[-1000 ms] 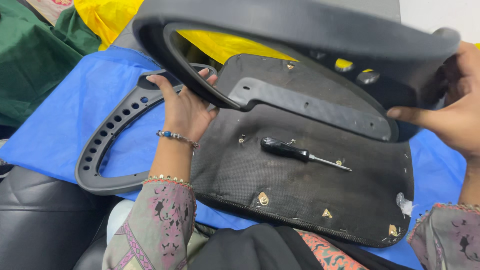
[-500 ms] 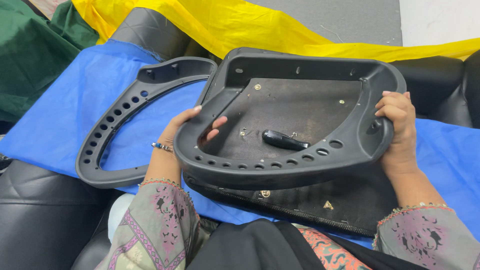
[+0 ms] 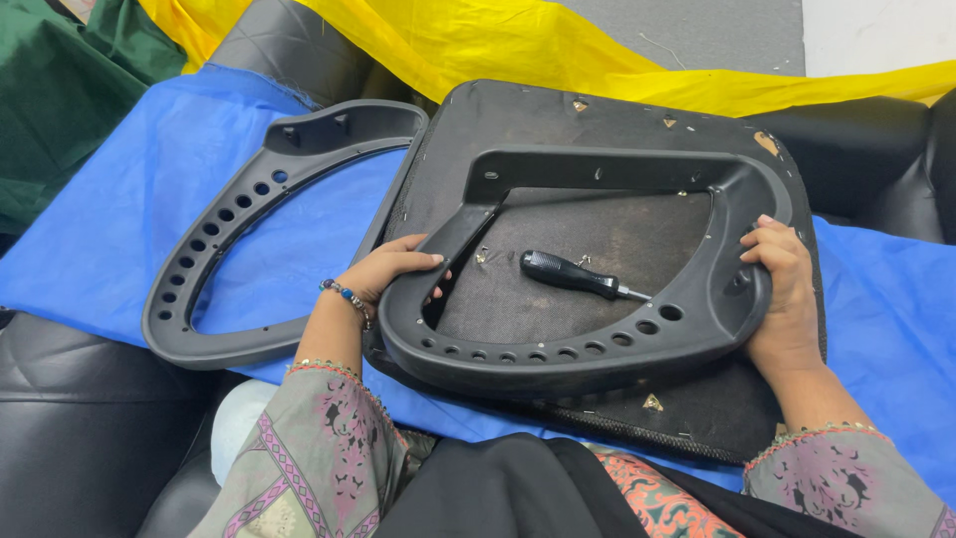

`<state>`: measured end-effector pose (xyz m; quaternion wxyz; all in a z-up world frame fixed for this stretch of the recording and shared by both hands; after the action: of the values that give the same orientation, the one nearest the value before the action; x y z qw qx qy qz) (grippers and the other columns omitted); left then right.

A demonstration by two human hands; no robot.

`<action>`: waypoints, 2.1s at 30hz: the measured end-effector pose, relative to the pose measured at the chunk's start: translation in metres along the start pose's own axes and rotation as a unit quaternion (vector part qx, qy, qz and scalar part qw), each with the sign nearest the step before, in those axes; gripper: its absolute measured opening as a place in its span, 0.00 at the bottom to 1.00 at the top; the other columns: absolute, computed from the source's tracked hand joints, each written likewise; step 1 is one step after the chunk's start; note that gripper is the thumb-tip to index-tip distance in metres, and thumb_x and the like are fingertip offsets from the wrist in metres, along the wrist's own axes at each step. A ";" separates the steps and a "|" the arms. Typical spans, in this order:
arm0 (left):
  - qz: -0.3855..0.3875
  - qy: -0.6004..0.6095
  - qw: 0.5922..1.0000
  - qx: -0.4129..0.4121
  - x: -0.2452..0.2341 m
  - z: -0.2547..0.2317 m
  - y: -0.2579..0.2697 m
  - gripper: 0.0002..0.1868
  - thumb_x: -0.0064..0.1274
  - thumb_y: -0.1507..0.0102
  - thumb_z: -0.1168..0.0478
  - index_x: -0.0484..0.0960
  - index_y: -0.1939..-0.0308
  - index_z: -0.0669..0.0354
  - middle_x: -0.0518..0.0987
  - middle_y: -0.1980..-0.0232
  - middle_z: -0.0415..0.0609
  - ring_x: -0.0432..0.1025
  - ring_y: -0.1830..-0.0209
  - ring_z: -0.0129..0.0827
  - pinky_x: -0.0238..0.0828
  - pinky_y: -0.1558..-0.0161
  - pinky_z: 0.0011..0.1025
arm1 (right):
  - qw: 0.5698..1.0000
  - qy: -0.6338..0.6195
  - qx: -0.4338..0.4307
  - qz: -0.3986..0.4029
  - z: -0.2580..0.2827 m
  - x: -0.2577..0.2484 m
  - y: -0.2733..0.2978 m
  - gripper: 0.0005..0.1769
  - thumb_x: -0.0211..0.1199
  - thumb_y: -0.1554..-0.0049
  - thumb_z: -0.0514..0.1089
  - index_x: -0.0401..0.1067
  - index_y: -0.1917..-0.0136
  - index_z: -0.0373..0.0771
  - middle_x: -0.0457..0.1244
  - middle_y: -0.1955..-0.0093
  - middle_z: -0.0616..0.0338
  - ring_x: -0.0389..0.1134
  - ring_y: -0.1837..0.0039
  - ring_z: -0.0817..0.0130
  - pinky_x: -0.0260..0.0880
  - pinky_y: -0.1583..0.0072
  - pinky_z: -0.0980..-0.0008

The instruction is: The person uses a screwdriver to fasten screws into a black plastic chair frame, securing the frame to a fabric seat base. The person repeatedly positions and tightens screws along the frame edge.

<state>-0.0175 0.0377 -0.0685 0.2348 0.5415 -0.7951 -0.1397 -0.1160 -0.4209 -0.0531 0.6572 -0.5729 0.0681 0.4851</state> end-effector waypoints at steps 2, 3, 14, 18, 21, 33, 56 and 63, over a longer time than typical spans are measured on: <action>-0.046 -0.039 0.998 0.003 0.001 0.004 -0.002 0.32 0.59 0.42 0.59 0.75 0.33 0.60 0.81 0.58 0.51 0.76 0.70 0.32 0.76 0.67 0.29 | 1.000 0.010 -0.003 0.006 0.001 0.000 0.001 0.32 0.69 0.53 0.26 0.57 0.41 0.40 0.60 0.34 0.52 0.58 0.19 0.48 0.59 0.19 0.53; -0.068 -0.061 0.996 0.005 0.001 0.004 -0.003 0.33 0.60 0.42 0.58 0.75 0.32 0.59 0.81 0.57 0.52 0.75 0.69 0.34 0.75 0.66 0.30 | 1.000 0.016 -0.004 0.007 0.002 0.000 0.003 0.32 0.69 0.54 0.26 0.57 0.41 0.40 0.59 0.34 0.51 0.57 0.19 0.48 0.58 0.19 0.53; -0.105 -0.215 0.968 0.081 0.006 0.006 -0.015 0.39 0.59 0.42 0.47 0.69 0.30 0.56 0.80 0.41 0.61 0.78 0.44 0.41 0.74 0.44 0.32 | 0.995 0.033 0.062 0.078 0.009 -0.013 0.005 0.25 0.61 0.54 0.26 0.63 0.44 0.38 0.60 0.34 0.51 0.56 0.19 0.48 0.56 0.21 0.51; -0.121 -0.263 0.954 0.078 0.008 0.003 -0.012 0.38 0.56 0.41 0.44 0.69 0.29 0.54 0.81 0.44 0.64 0.80 0.46 0.43 0.75 0.46 0.34 | 0.982 0.053 0.077 0.161 0.009 -0.026 -0.015 0.24 0.50 0.53 0.22 0.73 0.48 0.39 0.64 0.37 0.51 0.60 0.23 0.50 0.58 0.23 0.56; -0.138 -0.284 0.946 0.079 0.006 0.004 -0.013 0.37 0.57 0.41 0.45 0.70 0.29 0.51 0.80 0.41 0.62 0.78 0.43 0.43 0.74 0.44 0.35 | 0.970 0.060 0.067 0.224 0.011 -0.035 -0.041 0.24 0.49 0.53 0.23 0.75 0.48 0.38 0.67 0.41 0.49 0.63 0.27 0.48 0.60 0.28 0.56; -0.219 -0.563 0.777 0.176 0.021 -0.005 -0.021 0.20 0.55 0.37 0.53 0.83 0.45 0.58 0.78 0.46 0.54 0.72 0.40 0.49 0.67 0.38 0.40 | 0.860 0.169 0.168 0.451 0.060 0.040 -0.068 0.22 0.68 0.48 0.55 0.72 0.41 0.50 0.69 0.43 0.63 0.70 0.37 0.60 0.69 0.39 0.57; -0.202 -0.602 0.758 0.146 0.058 -0.021 -0.027 0.32 0.51 0.34 0.45 0.63 0.25 0.30 0.71 0.39 0.59 0.68 0.37 0.54 0.67 0.37 0.46 | 0.945 -0.070 0.181 0.262 0.056 0.072 -0.051 0.07 0.70 0.49 0.42 0.76 0.57 0.39 0.64 0.62 0.59 0.69 0.59 0.66 0.68 0.54 0.65; -0.200 -0.690 0.687 0.108 0.078 -0.025 -0.024 0.33 0.50 0.35 0.42 0.61 0.25 0.23 0.69 0.42 0.54 0.70 0.43 0.48 0.71 0.45 0.44 | 0.961 -0.168 0.173 0.131 0.055 0.067 -0.053 0.07 0.66 0.44 0.36 0.73 0.52 0.32 0.64 0.57 0.58 0.67 0.58 0.70 0.68 0.54 0.71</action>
<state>-0.0089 -0.0429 -0.0415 -0.4741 0.4601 -0.6147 -0.4310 -0.0688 -0.3316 -0.0419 0.6789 -0.3461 0.1144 0.6374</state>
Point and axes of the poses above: each hand's wrist, its own y-axis away from the middle knuckle, its own x-axis out of the palm, z = x × y, the point moved 2 cm from there along -y, towards the middle knuckle
